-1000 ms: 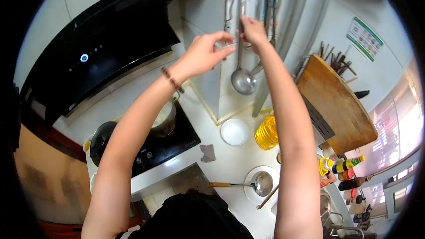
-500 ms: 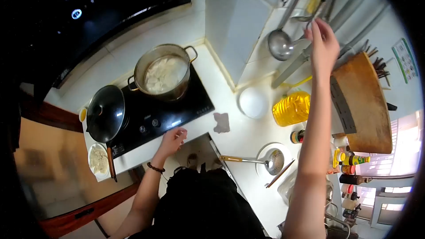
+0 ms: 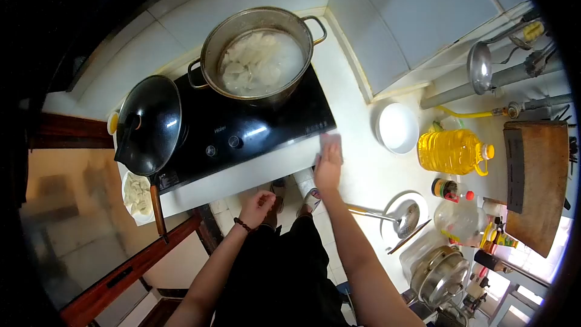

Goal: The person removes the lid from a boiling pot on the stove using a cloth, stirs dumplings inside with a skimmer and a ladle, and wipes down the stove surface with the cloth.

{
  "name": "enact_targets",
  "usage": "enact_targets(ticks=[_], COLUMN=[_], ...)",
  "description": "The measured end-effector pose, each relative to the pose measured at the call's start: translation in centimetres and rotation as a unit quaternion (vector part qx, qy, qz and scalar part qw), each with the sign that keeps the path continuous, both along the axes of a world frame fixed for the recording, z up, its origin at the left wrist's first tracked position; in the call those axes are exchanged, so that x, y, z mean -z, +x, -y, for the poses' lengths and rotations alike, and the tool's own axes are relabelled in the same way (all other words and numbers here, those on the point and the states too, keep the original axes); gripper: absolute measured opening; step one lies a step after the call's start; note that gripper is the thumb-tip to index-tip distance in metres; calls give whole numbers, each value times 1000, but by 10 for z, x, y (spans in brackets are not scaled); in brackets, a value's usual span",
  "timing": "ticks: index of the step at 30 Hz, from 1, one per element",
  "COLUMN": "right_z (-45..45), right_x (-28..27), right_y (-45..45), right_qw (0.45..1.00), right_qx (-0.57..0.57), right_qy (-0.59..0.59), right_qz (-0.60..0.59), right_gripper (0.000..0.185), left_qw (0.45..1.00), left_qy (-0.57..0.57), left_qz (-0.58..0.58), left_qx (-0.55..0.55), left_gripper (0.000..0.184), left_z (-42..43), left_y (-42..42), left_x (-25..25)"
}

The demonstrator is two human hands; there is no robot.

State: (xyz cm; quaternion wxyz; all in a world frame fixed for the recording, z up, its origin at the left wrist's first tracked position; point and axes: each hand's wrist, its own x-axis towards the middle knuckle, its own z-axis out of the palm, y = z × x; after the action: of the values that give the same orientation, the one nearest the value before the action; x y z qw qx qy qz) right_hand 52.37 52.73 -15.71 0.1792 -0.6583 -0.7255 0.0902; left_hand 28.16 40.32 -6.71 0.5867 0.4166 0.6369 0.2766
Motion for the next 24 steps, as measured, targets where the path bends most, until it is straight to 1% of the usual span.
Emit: enact_targets(ticks=[1, 2, 4, 5, 6, 8, 9, 11, 12, 13, 14, 15, 16, 17, 18, 19, 21, 22, 23, 24], right_z=[3, 10, 24, 30, 37, 51, 54, 45, 36, 26, 16, 1, -13, -27, -40, -51, -48, -35, -24, -12], right_x=[1, 1, -18, -25, -17, 1, -4, -21, -43, -59, -43, -75, -55, -63, -69, -52, -13, -18, -22, -19], right_y=[-20, -43, -91, -109, -118, -128, -133, -136, -133, -125, -111, -99, -82, -73, -75, -73, -92, -115, -137, -160], right_qw=[1000, 1000, 998, 996, 996, 987, 979, 963, 957, 935, 945, 937, 934, 960, 945, 970, 992, 988, 986, 979], right_qx=[13, 2, -23, -31, -30, -133, -163, -164, -80, 6, 40, 61, 83, 71, 88, 13, -70, -92, -122, -165], right_qy=[12, 24, 28, 36, 37, 25, 23, -12, -91, -169, -76, -87, -50, 13, 33, 87, 21, 69, 65, 65], right_qz=[-12, -13, -47, -73, -73, -86, -117, -215, -265, -311, -315, -332, -344, -272, -314, -226, -102, -106, -93, -104], right_gripper=[54, 50, 53, 54, 54, 52, 48, 42, 36, 30, 31, 33, 33, 35, 37, 49, 60, 65, 62, 59], left_qw=[999, 999, 997, 997, 996, 994, 995, 996, 994, 992, 992, 991, 990, 990, 989, 988, 986, 984, 984, 983], left_qy=[-22, -25, -36, -36, -48, -60, -56, -49, -46, -43, -41, -28, -16, -16, -10, -3, -5, -9, -8, -17], left_qz=[23, 26, 68, 68, 71, 74, 67, 61, 75, 89, 91, 96, 99, 100, 107, 114, 120, 127, 125, 117], left_qx=[-20, -19, -25, -25, -36, -43, -42, -42, -61, -79, -82, -89, -96, -101, -105, -109, -118, -124, -130, -137], left_gripper=[20, 20, 23, 23, 24, 24, 24, 24, 21, 19, 19, 18, 17, 17, 17, 16, 16, 16, 16, 16], left_z=[3, 7, 15, 17, 17, 20, 24, 22, 17, 16, 15, 15, 17, 21, 26, 30, 41, 46, 50, 51], left_y=[-7, -13, -27, -31, -37, -46, -50, -53, -52, -52, -52, -53, -54, -55, -56, -57, -60, -62, -65, -68], left_x=[8, 15, 26, 26, 23, 29, 44, 47, 37, 30, 29, 29, 29, 31, 36, 39, 41, 40, 38, 31])
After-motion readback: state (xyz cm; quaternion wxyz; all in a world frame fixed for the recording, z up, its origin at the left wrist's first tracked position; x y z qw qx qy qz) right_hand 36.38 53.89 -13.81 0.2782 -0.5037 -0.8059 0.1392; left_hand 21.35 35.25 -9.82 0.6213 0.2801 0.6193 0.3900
